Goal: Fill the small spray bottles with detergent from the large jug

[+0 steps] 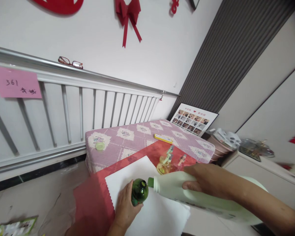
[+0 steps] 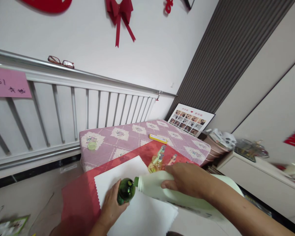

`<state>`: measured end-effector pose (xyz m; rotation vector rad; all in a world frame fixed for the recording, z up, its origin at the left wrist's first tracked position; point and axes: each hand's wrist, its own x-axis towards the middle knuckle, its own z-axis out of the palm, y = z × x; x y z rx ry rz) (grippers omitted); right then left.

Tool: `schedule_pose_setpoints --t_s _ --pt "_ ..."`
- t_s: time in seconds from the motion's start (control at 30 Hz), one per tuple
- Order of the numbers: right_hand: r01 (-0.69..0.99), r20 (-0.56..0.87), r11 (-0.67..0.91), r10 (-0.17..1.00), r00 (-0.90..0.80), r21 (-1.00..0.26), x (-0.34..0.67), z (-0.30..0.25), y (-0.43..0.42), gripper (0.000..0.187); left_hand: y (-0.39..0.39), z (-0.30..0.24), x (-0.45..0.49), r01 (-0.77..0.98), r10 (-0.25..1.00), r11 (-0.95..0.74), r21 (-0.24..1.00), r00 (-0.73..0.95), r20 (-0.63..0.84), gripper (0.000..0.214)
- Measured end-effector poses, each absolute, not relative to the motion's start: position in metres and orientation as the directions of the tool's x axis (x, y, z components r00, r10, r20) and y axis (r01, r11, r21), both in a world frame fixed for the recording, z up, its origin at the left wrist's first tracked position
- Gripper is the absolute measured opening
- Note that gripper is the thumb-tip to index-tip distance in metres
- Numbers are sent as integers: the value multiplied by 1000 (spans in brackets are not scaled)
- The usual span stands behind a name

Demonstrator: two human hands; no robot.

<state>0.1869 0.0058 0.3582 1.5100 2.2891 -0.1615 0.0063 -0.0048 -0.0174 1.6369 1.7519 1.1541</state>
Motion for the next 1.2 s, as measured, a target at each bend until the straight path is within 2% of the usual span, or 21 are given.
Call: schedule_pose_setpoints --t_s 1.2 --pt "894 -377 431 854 -359 125 192 357 7 30 -7 -13 7 547 972 -56 835 -163 172 89"
